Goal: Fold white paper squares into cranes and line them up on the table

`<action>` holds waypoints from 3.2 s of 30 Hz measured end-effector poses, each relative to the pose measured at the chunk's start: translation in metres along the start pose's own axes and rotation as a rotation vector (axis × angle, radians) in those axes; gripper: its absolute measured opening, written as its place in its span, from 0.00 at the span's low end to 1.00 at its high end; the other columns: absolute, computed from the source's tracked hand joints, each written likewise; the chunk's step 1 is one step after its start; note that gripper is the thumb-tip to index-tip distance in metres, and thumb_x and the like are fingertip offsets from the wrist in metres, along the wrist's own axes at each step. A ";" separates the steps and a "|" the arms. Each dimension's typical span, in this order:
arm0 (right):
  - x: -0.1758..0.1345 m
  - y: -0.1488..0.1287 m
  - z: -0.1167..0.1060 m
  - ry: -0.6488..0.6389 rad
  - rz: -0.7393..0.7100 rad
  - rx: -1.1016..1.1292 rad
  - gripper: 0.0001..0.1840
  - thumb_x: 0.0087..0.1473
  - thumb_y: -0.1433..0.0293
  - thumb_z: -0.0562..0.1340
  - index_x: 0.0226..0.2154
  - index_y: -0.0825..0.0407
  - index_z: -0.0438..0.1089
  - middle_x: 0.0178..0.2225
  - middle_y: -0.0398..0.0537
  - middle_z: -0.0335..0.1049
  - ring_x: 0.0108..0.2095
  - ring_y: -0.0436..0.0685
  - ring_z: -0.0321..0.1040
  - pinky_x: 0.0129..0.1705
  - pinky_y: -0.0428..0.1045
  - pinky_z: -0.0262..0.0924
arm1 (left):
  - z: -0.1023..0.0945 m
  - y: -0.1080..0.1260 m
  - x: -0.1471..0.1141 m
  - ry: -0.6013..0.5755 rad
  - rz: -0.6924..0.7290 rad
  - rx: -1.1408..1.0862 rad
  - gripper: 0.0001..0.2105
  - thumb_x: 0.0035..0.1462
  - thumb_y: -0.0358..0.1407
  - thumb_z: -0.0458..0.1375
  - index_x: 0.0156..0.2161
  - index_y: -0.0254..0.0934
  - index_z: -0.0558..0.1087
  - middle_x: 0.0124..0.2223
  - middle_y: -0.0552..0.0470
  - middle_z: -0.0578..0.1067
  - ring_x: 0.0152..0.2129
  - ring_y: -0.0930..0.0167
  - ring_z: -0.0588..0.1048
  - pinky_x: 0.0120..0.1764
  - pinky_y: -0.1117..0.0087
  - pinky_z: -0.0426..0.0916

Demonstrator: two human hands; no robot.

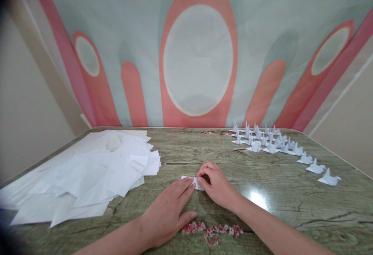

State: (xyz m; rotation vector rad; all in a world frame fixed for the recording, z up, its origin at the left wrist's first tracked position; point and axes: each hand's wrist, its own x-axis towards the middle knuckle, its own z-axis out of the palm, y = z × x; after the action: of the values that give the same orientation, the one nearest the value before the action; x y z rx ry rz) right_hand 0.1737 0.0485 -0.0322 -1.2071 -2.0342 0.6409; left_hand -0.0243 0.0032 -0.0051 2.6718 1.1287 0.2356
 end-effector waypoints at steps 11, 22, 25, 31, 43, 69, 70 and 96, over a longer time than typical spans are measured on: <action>-0.007 -0.003 0.000 0.030 -0.100 -0.058 0.07 0.54 0.70 0.56 0.35 0.51 0.69 0.37 0.50 0.65 0.40 0.56 0.61 0.43 0.53 0.58 | 0.000 -0.001 0.002 0.029 0.017 0.018 0.27 0.60 0.49 0.43 0.60 0.37 0.52 0.61 0.46 0.56 0.58 0.65 0.54 0.58 0.62 0.49; -0.020 -0.013 -0.004 -0.028 -0.327 -0.339 0.12 0.55 0.75 0.55 0.40 0.49 0.69 0.37 0.50 0.70 0.39 0.57 0.63 0.43 0.55 0.55 | -0.008 -0.002 0.005 0.068 -0.019 -0.030 0.26 0.57 0.45 0.50 0.57 0.35 0.53 0.56 0.45 0.64 0.52 0.65 0.62 0.55 0.60 0.53; -0.020 -0.013 -0.004 -0.076 -0.351 -0.373 0.17 0.54 0.77 0.54 0.45 0.47 0.67 0.38 0.51 0.69 0.39 0.58 0.63 0.42 0.55 0.55 | -0.011 -0.005 0.007 0.049 -0.016 -0.032 0.28 0.57 0.45 0.50 0.59 0.35 0.49 0.58 0.43 0.61 0.52 0.64 0.62 0.54 0.59 0.53; -0.018 -0.012 -0.004 -0.136 -0.380 -0.477 0.24 0.52 0.79 0.55 0.50 0.47 0.63 0.40 0.51 0.68 0.41 0.60 0.61 0.43 0.56 0.53 | -0.013 -0.009 0.009 0.019 -0.002 -0.048 0.29 0.59 0.41 0.48 0.60 0.34 0.44 0.58 0.43 0.61 0.53 0.65 0.62 0.54 0.60 0.52; -0.016 -0.018 -0.003 -0.168 -0.381 -0.594 0.17 0.54 0.75 0.57 0.47 0.49 0.65 0.39 0.52 0.67 0.40 0.60 0.60 0.44 0.56 0.53 | -0.014 -0.012 0.010 0.009 0.009 -0.029 0.25 0.60 0.41 0.48 0.59 0.34 0.48 0.58 0.43 0.60 0.53 0.64 0.62 0.54 0.59 0.52; -0.031 -0.029 -0.001 -0.203 -0.452 -0.860 0.22 0.51 0.72 0.56 0.50 0.60 0.62 0.50 0.56 0.63 0.49 0.61 0.58 0.57 0.59 0.44 | -0.018 -0.009 0.013 -0.026 0.060 0.042 0.18 0.61 0.40 0.47 0.54 0.38 0.58 0.56 0.48 0.65 0.54 0.68 0.61 0.57 0.61 0.48; -0.031 -0.029 0.000 -0.206 -0.449 -0.865 0.22 0.51 0.72 0.56 0.50 0.61 0.62 0.50 0.56 0.63 0.49 0.61 0.58 0.57 0.59 0.45 | -0.017 -0.009 0.013 -0.027 0.063 0.043 0.18 0.61 0.40 0.46 0.54 0.38 0.58 0.56 0.48 0.64 0.54 0.68 0.61 0.57 0.61 0.48; -0.033 -0.031 -0.005 -0.167 -0.375 -0.965 0.10 0.47 0.77 0.59 0.36 0.60 0.71 0.39 0.54 0.69 0.41 0.60 0.62 0.49 0.56 0.53 | -0.011 -0.013 0.013 -0.004 0.160 0.167 0.19 0.61 0.45 0.45 0.55 0.41 0.60 0.56 0.48 0.64 0.55 0.67 0.59 0.59 0.59 0.43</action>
State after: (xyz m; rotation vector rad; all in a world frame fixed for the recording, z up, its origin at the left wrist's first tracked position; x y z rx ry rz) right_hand 0.1713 0.0050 -0.0176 -1.2027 -2.7204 -0.5164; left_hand -0.0272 0.0231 0.0026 2.9119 0.9738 0.1696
